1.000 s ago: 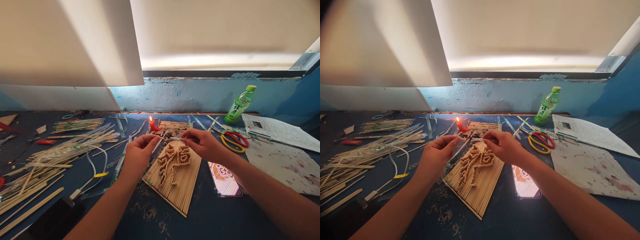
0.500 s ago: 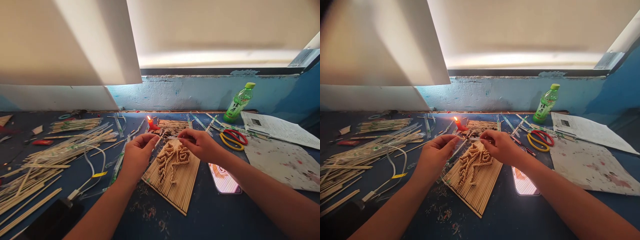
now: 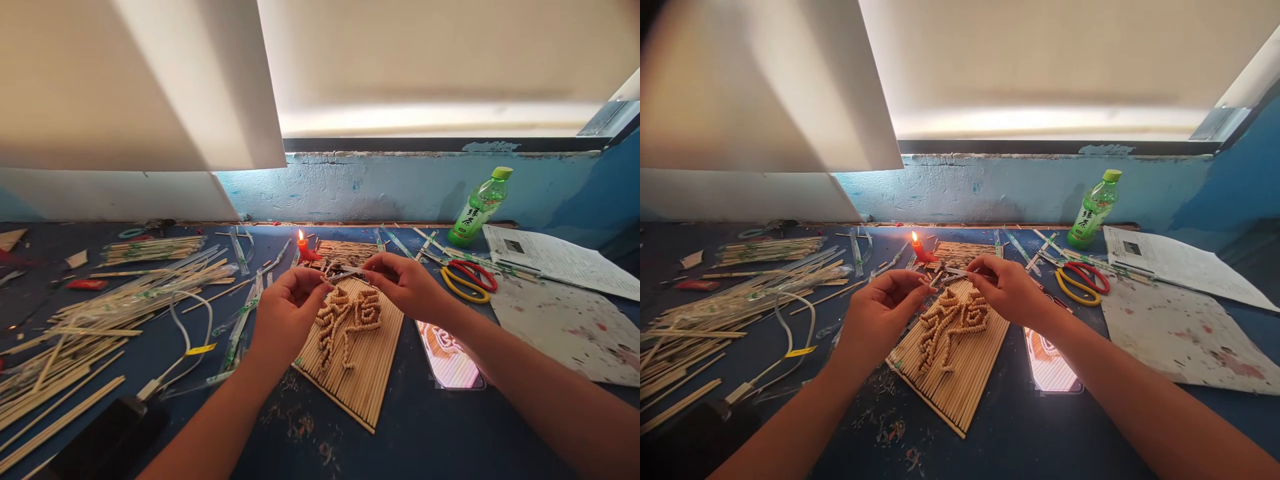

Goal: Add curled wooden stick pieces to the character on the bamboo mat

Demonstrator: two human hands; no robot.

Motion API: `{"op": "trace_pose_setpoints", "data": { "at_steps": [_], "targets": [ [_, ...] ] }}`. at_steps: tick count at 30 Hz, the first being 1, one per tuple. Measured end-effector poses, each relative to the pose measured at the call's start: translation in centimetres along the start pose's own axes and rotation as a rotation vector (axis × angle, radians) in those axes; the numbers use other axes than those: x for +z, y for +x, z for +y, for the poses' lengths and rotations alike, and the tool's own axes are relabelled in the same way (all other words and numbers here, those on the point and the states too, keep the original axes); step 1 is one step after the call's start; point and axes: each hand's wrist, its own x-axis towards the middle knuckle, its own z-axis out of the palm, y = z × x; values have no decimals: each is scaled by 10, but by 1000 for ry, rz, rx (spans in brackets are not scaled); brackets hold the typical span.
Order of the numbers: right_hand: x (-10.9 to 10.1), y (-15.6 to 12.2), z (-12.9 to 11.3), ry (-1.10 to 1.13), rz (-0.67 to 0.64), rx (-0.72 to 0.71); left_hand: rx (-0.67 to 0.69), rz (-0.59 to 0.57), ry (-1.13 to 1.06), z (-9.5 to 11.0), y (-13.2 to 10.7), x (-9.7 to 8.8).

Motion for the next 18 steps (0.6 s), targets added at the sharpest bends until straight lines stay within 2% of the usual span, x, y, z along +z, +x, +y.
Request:
{"op": "trace_pose_setpoints", "data": {
  "at_steps": [3, 7, 13, 18],
  "targets": [
    [1, -2, -3, 39, -12, -19, -6, 9, 82, -3, 0, -1],
    [4, -3, -2, 41, -6, -18, -73, 17, 57, -3, 0, -1],
    [7, -1, 1, 59, -26, -17, -141, -9, -94, -3, 3, -2],
    [8, -2, -2, 81, -58, -23, -245, -38, -372, -11, 11, -7]
  ]
}}
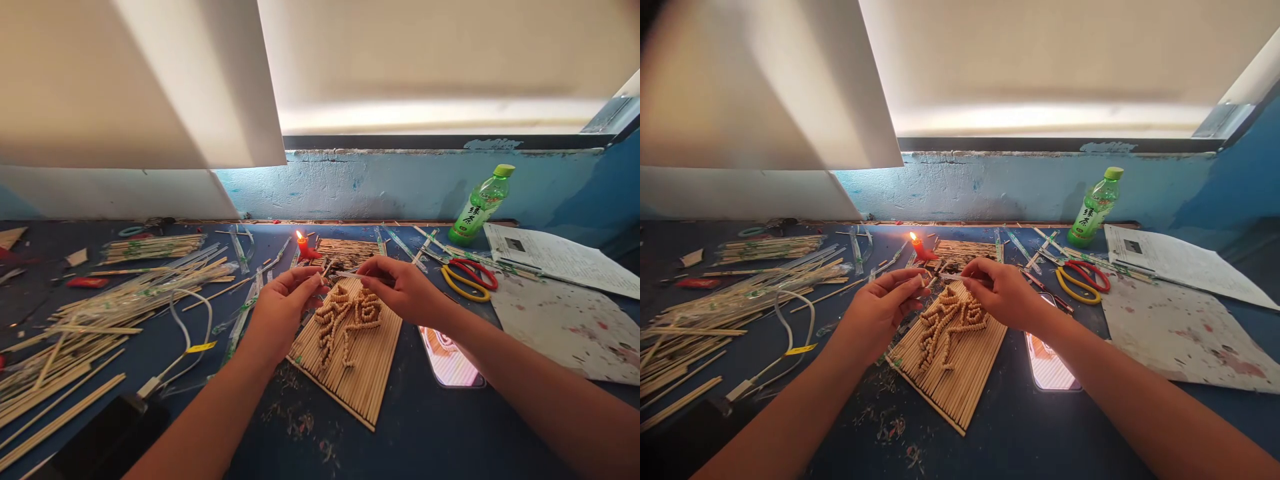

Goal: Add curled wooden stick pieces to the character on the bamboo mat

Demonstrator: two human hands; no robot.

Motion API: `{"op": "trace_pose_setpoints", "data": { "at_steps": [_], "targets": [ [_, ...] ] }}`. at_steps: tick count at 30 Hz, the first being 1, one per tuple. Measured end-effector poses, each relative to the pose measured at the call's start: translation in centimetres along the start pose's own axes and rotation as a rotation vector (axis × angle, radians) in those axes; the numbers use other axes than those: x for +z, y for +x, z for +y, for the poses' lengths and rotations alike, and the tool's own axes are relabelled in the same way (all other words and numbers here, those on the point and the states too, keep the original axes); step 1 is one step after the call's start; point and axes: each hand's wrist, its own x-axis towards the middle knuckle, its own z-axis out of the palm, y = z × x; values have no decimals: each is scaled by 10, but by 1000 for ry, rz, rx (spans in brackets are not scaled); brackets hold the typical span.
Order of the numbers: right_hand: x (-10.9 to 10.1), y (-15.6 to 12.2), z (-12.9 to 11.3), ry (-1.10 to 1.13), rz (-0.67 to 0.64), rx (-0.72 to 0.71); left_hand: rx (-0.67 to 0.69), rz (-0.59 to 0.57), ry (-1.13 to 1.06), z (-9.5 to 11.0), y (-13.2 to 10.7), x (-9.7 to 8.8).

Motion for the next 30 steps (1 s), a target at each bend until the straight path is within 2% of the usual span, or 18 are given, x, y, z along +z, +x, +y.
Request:
{"op": "trace_pose_setpoints", "data": {
  "at_steps": [5, 8, 12, 15, 19, 30],
  "targets": [
    [0, -1, -2, 0, -21, 9, -73, 38, -105, 0, 3, -3],
    [0, -1, -2, 3, -17, 14, -63, 64, -90, 0, 2, -2],
    [0, 0, -1, 3, -5, 14, -37, 30, -67, -2, 1, -2],
    [0, 0, -1, -1, 0, 1, 15, 17, 49, -1, -1, -1],
    [0, -1, -1, 3, 5, -14, 69, 59, 287, 3, -5, 3],
    [1, -3, -2, -43, 6, -29, 94, 51, 353, 6, -7, 7]
  ]
}}
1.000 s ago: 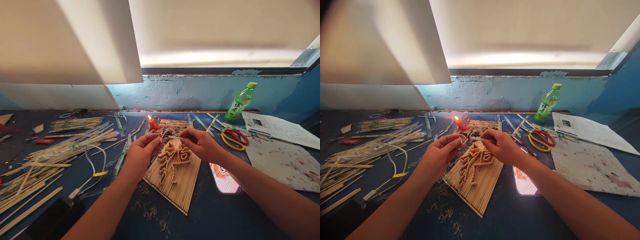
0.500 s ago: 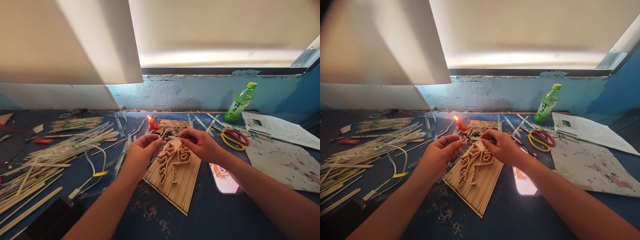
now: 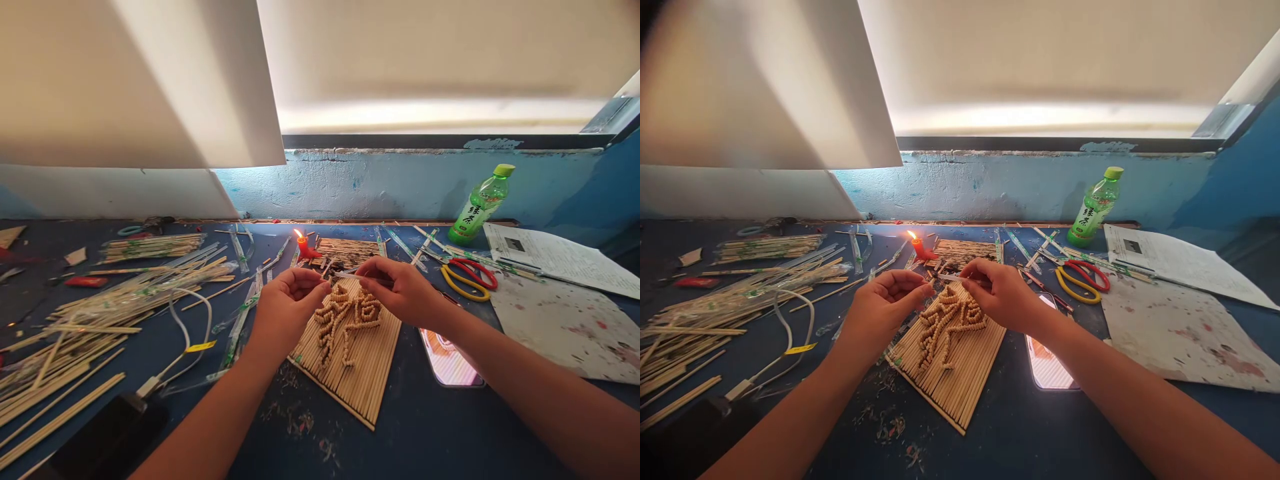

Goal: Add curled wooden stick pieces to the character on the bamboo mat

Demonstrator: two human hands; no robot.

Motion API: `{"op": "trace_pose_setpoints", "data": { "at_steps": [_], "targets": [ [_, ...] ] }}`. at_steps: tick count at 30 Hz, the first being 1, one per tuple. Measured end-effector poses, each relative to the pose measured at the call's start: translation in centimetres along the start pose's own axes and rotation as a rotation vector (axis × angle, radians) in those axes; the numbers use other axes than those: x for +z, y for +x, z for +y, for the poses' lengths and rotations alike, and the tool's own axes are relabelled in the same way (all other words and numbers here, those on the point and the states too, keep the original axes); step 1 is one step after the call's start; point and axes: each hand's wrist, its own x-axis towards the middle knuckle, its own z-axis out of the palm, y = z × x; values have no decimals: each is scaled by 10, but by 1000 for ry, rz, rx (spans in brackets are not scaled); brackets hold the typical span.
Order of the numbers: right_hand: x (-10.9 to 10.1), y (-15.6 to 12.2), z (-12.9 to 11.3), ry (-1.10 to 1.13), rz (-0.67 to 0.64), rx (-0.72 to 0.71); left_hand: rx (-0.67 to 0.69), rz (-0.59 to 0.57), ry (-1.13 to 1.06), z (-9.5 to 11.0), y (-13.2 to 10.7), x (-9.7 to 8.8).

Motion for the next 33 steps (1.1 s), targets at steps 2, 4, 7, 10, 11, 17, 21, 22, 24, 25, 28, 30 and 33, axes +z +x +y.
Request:
{"op": "trace_pose_setpoints", "data": {
  "at_steps": [2, 4, 7, 10, 11, 17, 21, 22, 24, 25, 28, 30, 33],
  "targets": [
    [0, 0, 0, -13, 3, -4, 3, 5, 5, -1, 0, 0],
    [0, 0, 0, -23, 7, -4, 8, 5, 2, -1, 0, 0],
    [0, 0, 1, -28, 12, -2, 18, 8, -9, -2, 2, -1],
    [1, 0, 3, -14, 8, 3, 16, 18, -12, -4, 3, -2],
    [0, 0, 4, -6, 8, 6, 12, 20, -11, -4, 3, -3],
    [-2, 3, 8, 120, -5, 41, 6, 27, 32, -3, 3, -3],
    [-5, 7, 9, 309, -62, 91, 4, 11, 28, -3, 3, -1],
    [-6, 8, 9, 363, -67, 111, 0, 5, 18, -3, 3, -1],
    [-9, 11, 11, 426, -46, 141, -9, 1, 8, -4, 4, -1],
    [-12, 12, 13, 424, -18, 148, -12, -1, 6, -5, 4, -1],
    [-22, 16, 25, 219, 110, 180, -20, -5, -3, -5, 3, -1],
    [-31, 18, 38, -32, 182, 210, -25, -13, -19, -5, 2, 0],
    [-40, 18, 57, -325, 200, 226, -27, -26, -51, -5, 0, 3]
  ]
}}
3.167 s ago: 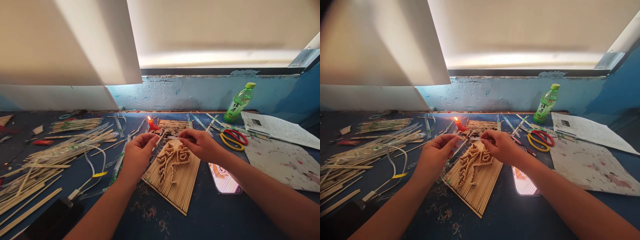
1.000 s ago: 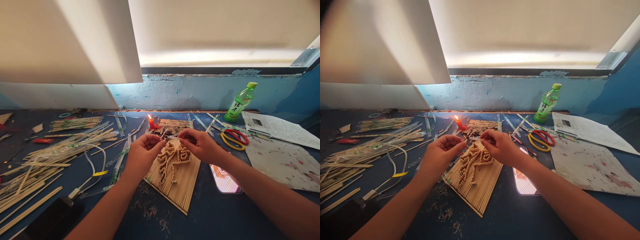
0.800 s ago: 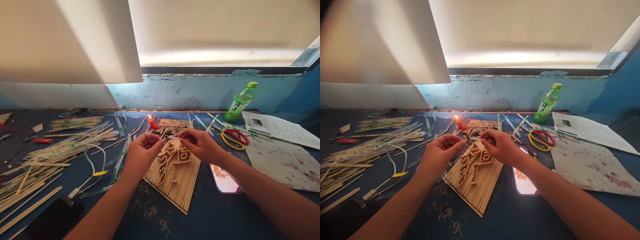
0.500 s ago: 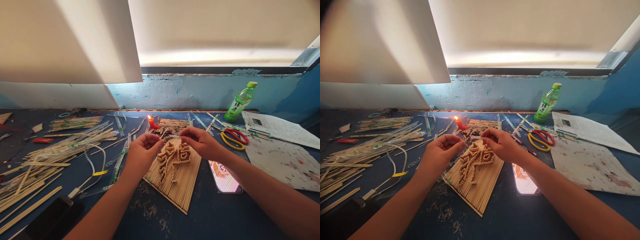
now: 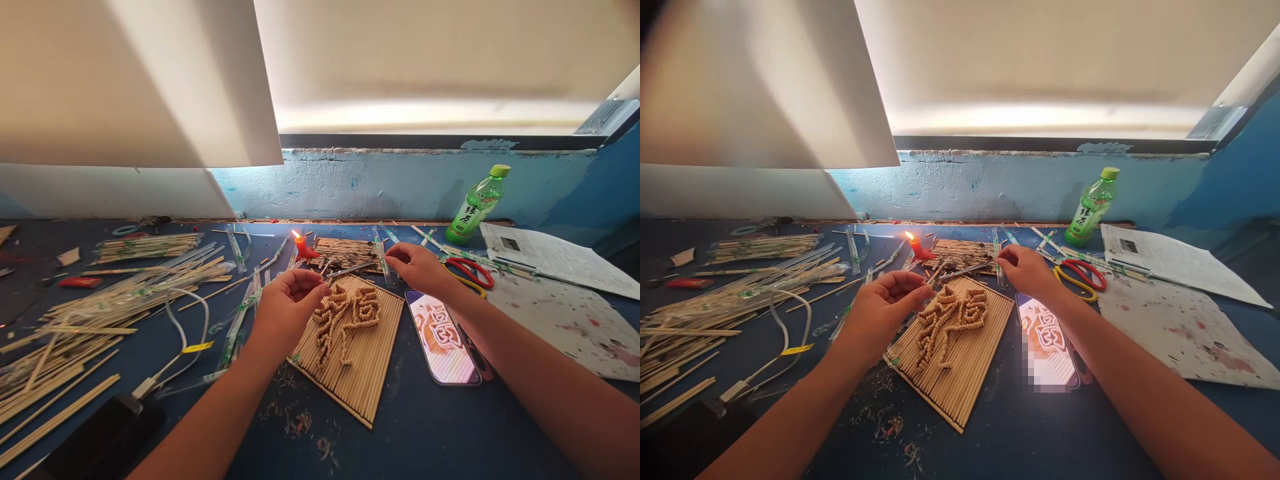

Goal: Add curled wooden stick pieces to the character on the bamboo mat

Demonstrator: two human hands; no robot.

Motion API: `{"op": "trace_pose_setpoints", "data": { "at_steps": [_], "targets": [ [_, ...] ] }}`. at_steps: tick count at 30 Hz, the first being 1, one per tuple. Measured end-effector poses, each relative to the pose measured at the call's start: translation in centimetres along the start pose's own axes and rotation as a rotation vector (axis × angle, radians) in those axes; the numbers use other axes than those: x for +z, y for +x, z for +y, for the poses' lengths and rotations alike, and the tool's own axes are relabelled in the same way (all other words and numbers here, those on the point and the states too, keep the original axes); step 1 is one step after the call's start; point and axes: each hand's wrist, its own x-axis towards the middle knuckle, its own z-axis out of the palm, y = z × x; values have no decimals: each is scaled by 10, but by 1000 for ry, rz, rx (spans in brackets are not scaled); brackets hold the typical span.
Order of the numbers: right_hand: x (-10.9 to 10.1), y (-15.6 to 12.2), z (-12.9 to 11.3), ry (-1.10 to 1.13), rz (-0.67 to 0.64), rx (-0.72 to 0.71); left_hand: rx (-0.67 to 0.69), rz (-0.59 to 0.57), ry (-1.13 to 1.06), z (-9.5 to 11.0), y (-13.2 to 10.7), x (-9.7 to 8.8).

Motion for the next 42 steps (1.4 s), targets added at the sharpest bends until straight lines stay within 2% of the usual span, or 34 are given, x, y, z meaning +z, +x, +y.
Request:
{"op": "trace_pose_setpoints", "data": {
  "at_steps": [4, 15, 18, 20, 24, 26, 32, 42],
  "targets": [
    [3, 3, 16, -157, 21, -27, 7, -19, -37, 0, -1, 2],
    [9, 3, 23, -198, 55, -63, -29, -50, -57, 4, -6, 5],
    [3, -3, 6, -189, 116, -147, -28, -55, -56, 5, -6, 6],
    [-1, -11, -16, -149, 162, -283, -30, -61, -57, 4, -7, 6],
    [-1, -35, -62, -54, 26, -598, -63, -86, -123, 0, -7, 6],
    [4, -45, -76, -63, -14, -685, -86, -106, -160, -2, -7, 6],
    [22, -56, -79, -64, -6, -690, -127, -133, -220, -4, -8, 5],
    [27, -61, -78, -91, 55, -674, -149, -141, -221, -7, -10, 5]
  ]
}}
